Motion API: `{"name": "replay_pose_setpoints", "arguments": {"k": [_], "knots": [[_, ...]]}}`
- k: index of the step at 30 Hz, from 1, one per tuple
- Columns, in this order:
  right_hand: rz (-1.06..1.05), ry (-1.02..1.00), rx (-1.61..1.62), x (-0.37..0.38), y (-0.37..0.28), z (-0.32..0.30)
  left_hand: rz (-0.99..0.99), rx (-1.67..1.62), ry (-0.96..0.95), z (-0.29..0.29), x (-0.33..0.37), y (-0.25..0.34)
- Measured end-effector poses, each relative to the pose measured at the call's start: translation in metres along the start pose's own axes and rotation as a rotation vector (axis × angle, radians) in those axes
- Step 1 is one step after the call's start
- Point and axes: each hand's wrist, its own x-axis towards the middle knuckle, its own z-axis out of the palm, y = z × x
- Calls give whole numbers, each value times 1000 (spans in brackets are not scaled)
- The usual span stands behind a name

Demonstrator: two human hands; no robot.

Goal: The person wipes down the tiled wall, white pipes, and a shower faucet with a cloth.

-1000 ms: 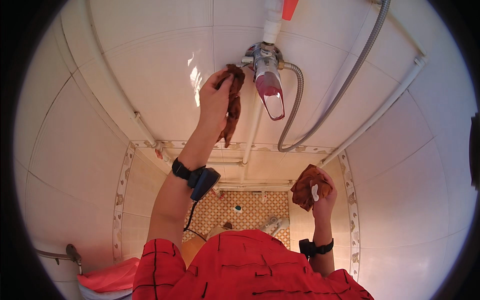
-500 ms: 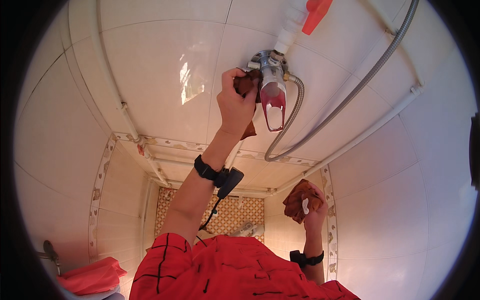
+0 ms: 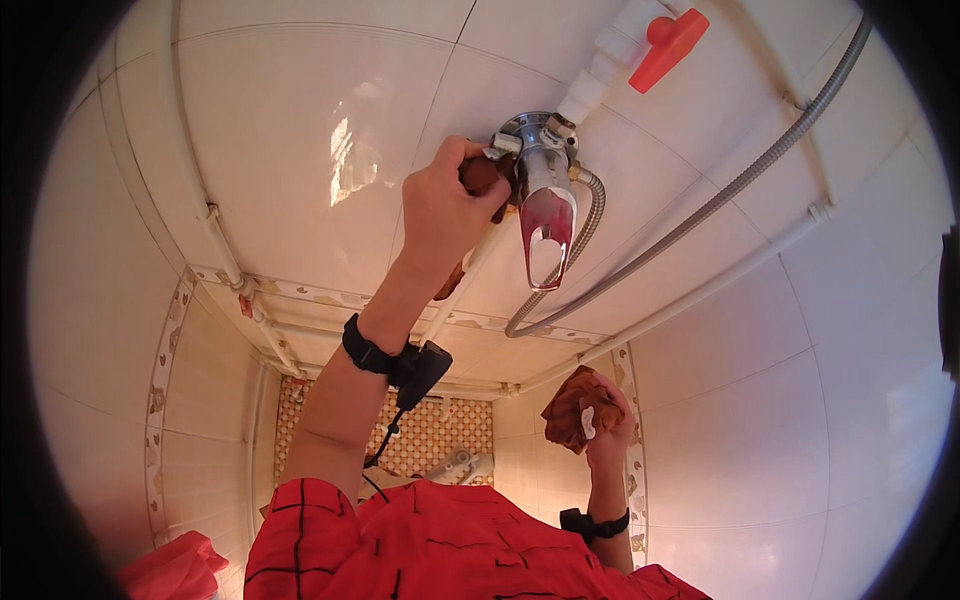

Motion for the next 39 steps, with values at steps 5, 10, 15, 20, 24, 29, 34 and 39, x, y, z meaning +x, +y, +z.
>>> {"name": "replay_pose_setpoints", "arguments": {"k": [5, 10, 15, 20, 24, 29, 34, 39], "knots": [[-8, -54, -32, -7, -1, -7, -30, 8, -36, -7, -4, -3], [-19, -51, -42, -9, 1, -5, -63, -165, 18, -7, -23, -18], [31, -36, -17, -6, -6, 1, -55, -208, -15, -3, -9, 7], [9, -51, -33, 0, -8, 9, -86, -161, 53, 5, -10, 17], [-4, -40, 7, 2, -8, 11, 14, -73, -11, -4, -3, 9], [-63, -37, -81, -4, -2, 9, 127, 106, -130, -22, 10, -2], [-21, -9, -36, -13, -3, 9, 142, 120, -108, -44, 22, 0], [2, -26, -34, -12, 0, 8, 403, 206, -409, -73, 70, 34]]}}
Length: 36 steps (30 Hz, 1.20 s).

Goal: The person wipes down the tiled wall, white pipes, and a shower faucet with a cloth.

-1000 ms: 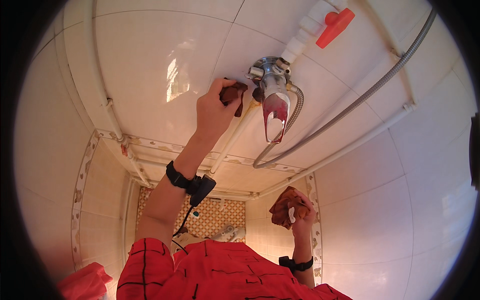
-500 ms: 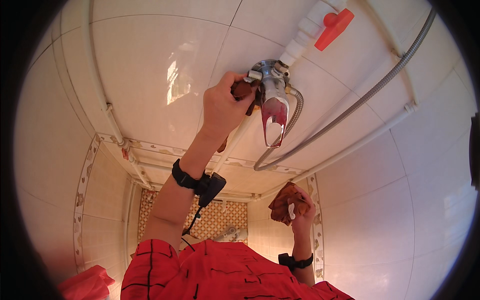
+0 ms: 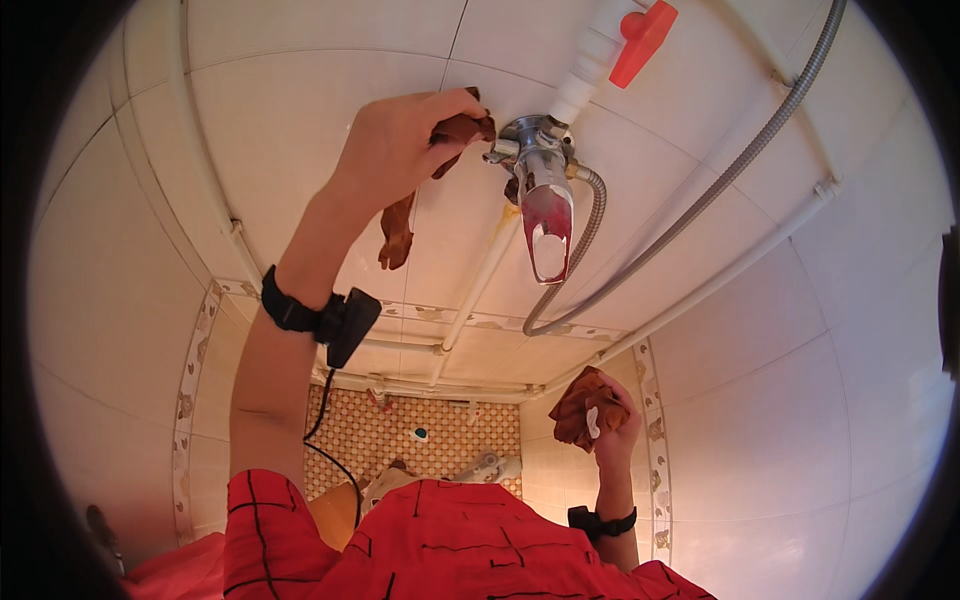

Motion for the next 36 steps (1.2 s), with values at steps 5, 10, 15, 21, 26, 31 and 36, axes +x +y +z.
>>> {"name": "replay_pose_setpoints", "arguments": {"k": [5, 10, 15, 21, 26, 31, 36], "knots": [[12, 15, 75, -5, 8, 1, 123, 347, -595, -2, 61, 32], [-19, 13, 54, -4, 14, 4, 210, 632, -663, 10, 76, 53], [-24, 46, 96, -3, 20, 5, 278, 719, -695, 10, 74, 51], [11, 84, 109, -6, 22, 5, 147, 792, -757, -4, 52, 16], [60, 49, 170, -6, 23, 2, 85, 570, -480, -13, 57, 28], [-24, 42, 143, -2, 25, 6, 101, 564, -672, 14, 76, 49], [-4, 4, 125, -6, 21, 7, 232, 779, -667, 8, 69, 33]]}}
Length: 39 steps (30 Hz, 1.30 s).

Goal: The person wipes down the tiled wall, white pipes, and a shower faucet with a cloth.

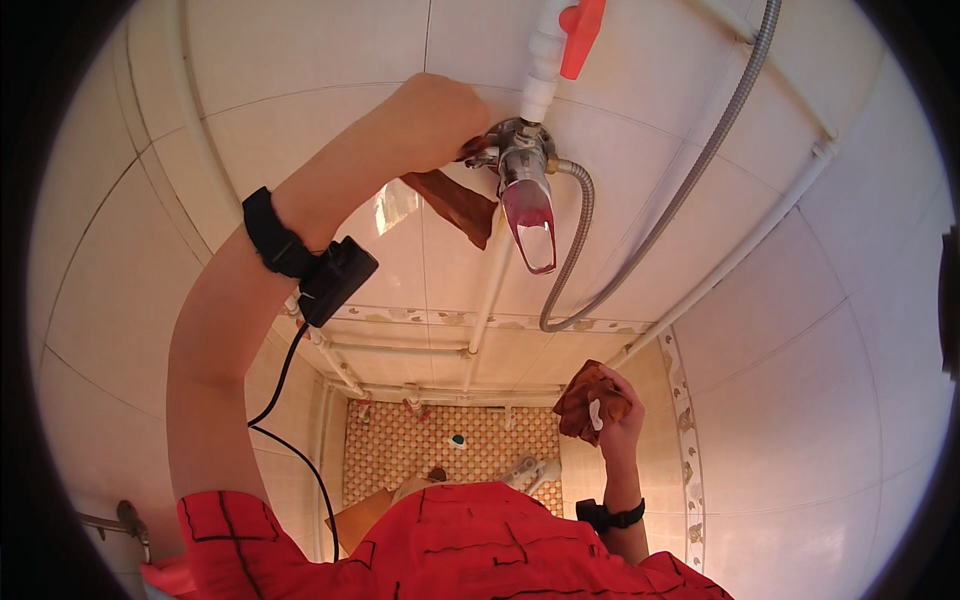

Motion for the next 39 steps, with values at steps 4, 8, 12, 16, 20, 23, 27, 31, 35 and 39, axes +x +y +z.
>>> {"name": "replay_pose_setpoints", "arguments": {"k": [4, 8, 12, 16, 20, 23, 27, 31, 35, 39], "knots": [[18, 30, 46, -2, 1, -3, -72, -172, 95, -3, -11, -15], [25, 43, 81, 0, 2, -5, -161, -501, -57, -14, 1, 7], [8, 46, 48, 2, -8, 2, -105, -317, 19, 4, 0, 3], [-9, 8, 26, -1, 0, 0, -107, -221, 153, -4, -1, 2], [57, 3, 61, -4, 6, -5, -177, -355, 148, -6, 5, 23], [75, 4, 85, -3, 11, -6, -170, -267, 91, -2, 3, 22], [57, 27, 40, -5, 12, -6, -72, -115, 8, -10, 8, 19], [77, 34, 70, -7, 12, -6, -129, -313, 264, -11, 8, 23], [98, 33, 109, -5, 25, -11, -162, -250, 169, -5, 10, 36], [77, 59, 110, -10, 22, -9, -90, -116, 39, -12, 4, 19]]}}
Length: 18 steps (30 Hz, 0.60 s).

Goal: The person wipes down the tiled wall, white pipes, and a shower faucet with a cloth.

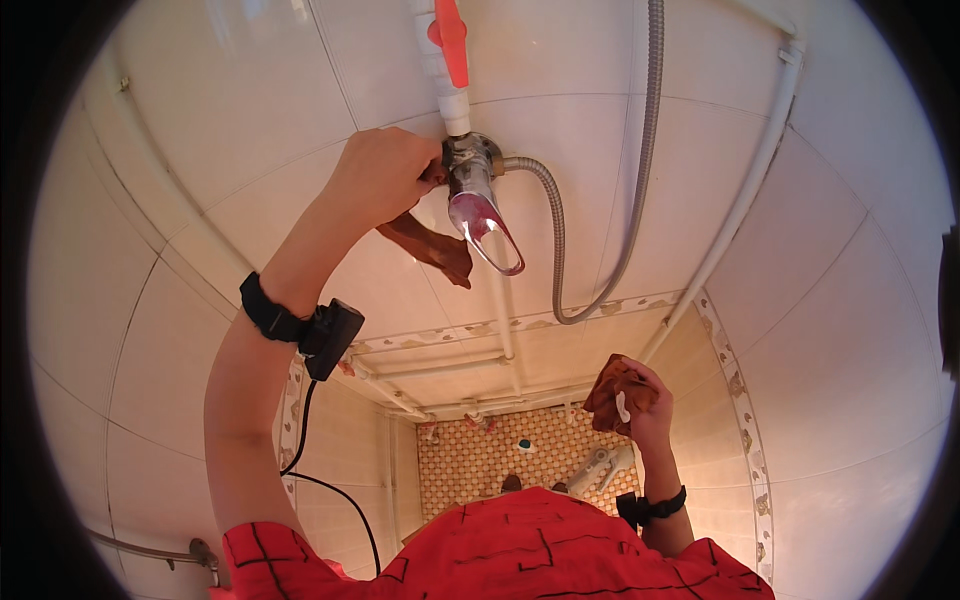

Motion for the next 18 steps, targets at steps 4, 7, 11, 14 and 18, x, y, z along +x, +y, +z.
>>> {"name": "replay_pose_setpoints", "arguments": {"k": [4, 7, 11, 14, 18], "knots": [[23, 10, 61, -3, 11, -9, 16, -171, 187, -15, 1, 13], [28, 5, 53, -2, 12, -14, 274, -47, 176, -13, 14, 18], [62, 45, 98, -2, 9, -16, 361, -11, 29, -2, 20, 14], [63, 74, 136, -3, 22, -22, 354, -6, -13, -4, 24, 20], [19, 106, 104, -6, 37, -34, 288, -35, -54, -14, 17, 21]]}}
